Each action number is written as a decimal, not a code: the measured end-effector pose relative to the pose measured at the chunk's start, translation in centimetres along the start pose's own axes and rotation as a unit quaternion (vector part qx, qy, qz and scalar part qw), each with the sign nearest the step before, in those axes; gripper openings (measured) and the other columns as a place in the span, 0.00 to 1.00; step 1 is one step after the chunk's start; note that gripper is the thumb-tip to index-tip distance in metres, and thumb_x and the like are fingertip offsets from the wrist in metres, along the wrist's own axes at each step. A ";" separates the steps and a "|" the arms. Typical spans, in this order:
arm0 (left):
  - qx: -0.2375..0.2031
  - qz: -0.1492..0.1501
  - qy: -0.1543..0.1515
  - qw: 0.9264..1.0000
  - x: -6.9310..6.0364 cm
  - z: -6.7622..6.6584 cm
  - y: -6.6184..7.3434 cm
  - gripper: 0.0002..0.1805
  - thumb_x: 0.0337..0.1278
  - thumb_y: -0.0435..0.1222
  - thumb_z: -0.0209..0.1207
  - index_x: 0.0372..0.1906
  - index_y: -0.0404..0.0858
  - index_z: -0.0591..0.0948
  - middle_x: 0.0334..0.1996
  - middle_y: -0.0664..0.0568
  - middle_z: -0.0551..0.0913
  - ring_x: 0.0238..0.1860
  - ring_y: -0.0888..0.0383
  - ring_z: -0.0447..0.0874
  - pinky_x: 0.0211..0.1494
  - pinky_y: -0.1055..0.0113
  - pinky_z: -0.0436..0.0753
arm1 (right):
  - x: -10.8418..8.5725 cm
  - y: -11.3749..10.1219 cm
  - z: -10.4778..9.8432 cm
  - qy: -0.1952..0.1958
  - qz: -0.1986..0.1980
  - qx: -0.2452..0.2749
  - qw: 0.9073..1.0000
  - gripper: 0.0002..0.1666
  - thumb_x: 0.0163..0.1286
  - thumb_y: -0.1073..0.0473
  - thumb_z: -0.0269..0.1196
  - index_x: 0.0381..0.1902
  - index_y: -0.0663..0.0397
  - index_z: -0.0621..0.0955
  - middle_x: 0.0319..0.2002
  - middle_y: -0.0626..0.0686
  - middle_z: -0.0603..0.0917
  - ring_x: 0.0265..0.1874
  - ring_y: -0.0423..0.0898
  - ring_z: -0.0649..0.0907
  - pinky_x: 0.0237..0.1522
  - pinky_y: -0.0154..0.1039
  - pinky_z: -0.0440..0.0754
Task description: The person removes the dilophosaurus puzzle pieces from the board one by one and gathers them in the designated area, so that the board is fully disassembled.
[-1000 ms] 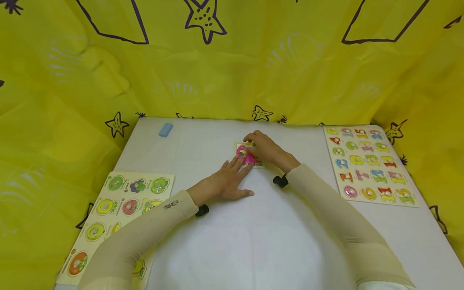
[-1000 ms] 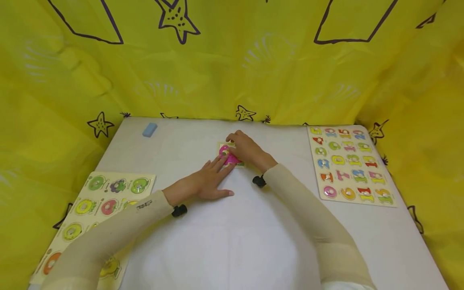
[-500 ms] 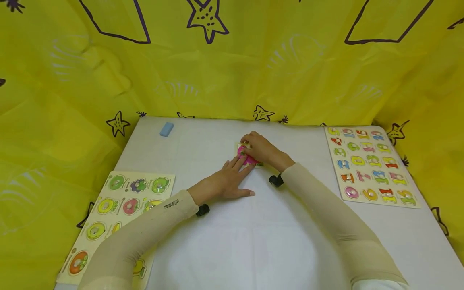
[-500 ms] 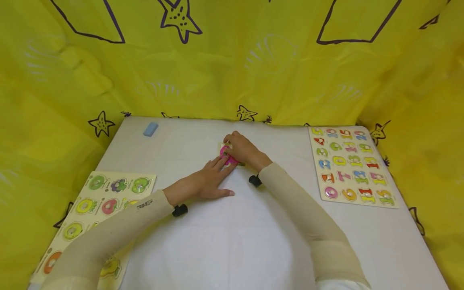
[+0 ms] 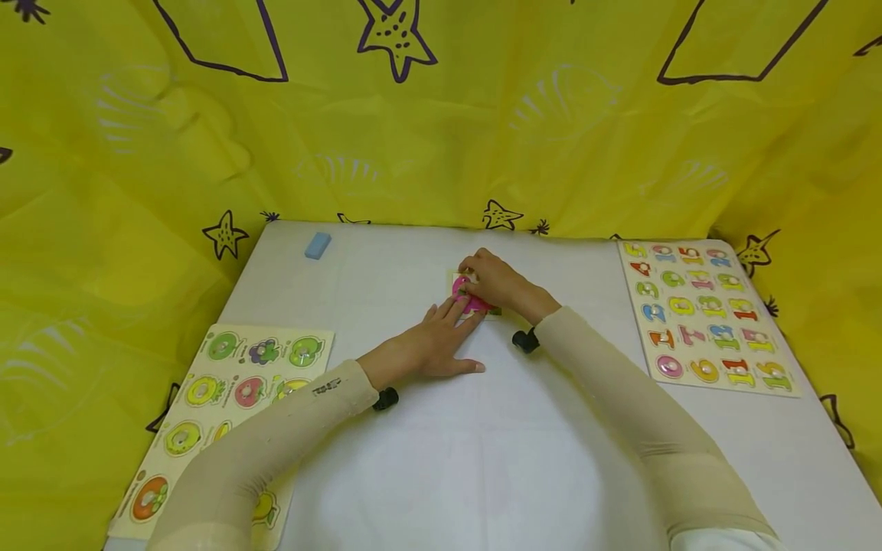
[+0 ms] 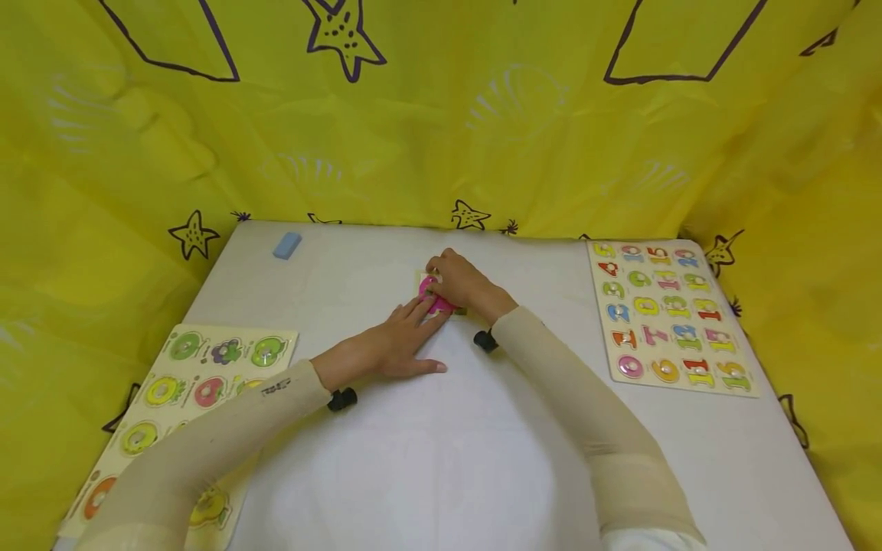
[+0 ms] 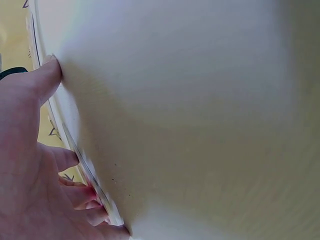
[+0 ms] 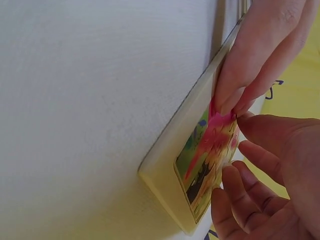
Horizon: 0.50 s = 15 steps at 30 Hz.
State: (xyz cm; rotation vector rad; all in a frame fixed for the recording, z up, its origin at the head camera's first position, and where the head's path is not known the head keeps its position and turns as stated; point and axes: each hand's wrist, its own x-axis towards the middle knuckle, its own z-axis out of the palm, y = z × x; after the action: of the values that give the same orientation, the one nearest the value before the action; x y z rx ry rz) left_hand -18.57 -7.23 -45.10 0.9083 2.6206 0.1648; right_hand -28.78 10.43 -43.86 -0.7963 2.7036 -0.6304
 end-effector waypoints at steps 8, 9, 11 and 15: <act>0.007 -0.001 0.000 1.000 -0.1 -0.1 0.2 0.55 0.69 0.72 0.50 0.88 0.49 0.46 0.87 0.41 0.39 0.86 0.39 0.37 0.84 0.38 0.52 | 0.0 -0.1 0.1 0.002 -0.002 -0.005 1.000 0.22 0.78 0.57 0.66 0.64 0.62 0.81 0.60 0.66 0.78 0.57 0.58 0.80 0.69 0.54 0.78; 0.006 -0.001 -0.001 1.000 -0.1 -0.2 0.2 0.55 0.69 0.71 0.50 0.88 0.49 0.46 0.87 0.41 0.39 0.86 0.39 0.36 0.84 0.38 0.52 | 0.0 -0.1 0.1 0.002 -0.003 -0.006 1.000 0.22 0.78 0.57 0.66 0.64 0.62 0.82 0.60 0.66 0.78 0.57 0.58 0.80 0.69 0.54 0.78; 0.005 -0.001 -0.002 1.000 -0.1 -0.2 0.2 0.55 0.69 0.72 0.50 0.88 0.49 0.45 0.87 0.41 0.39 0.86 0.39 0.36 0.84 0.38 0.52 | -0.1 -0.1 0.1 0.001 -0.003 -0.007 1.000 0.22 0.77 0.57 0.66 0.63 0.62 0.82 0.59 0.65 0.78 0.57 0.58 0.80 0.69 0.53 0.78; 0.006 0.000 -0.004 1.000 -0.1 -0.2 0.1 0.55 0.69 0.72 0.50 0.88 0.49 0.45 0.87 0.40 0.39 0.86 0.39 0.36 0.84 0.38 0.52 | -0.1 -0.2 0.1 0.001 -0.002 -0.008 1.000 0.22 0.77 0.57 0.66 0.64 0.62 0.83 0.59 0.66 0.78 0.56 0.58 0.80 0.68 0.53 0.78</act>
State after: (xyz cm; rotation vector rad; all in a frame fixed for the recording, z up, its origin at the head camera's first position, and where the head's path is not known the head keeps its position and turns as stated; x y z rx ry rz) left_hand -18.47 -7.19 -44.85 0.9101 2.6173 0.1464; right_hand -28.54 10.30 -43.79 -0.8058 2.7125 -0.6121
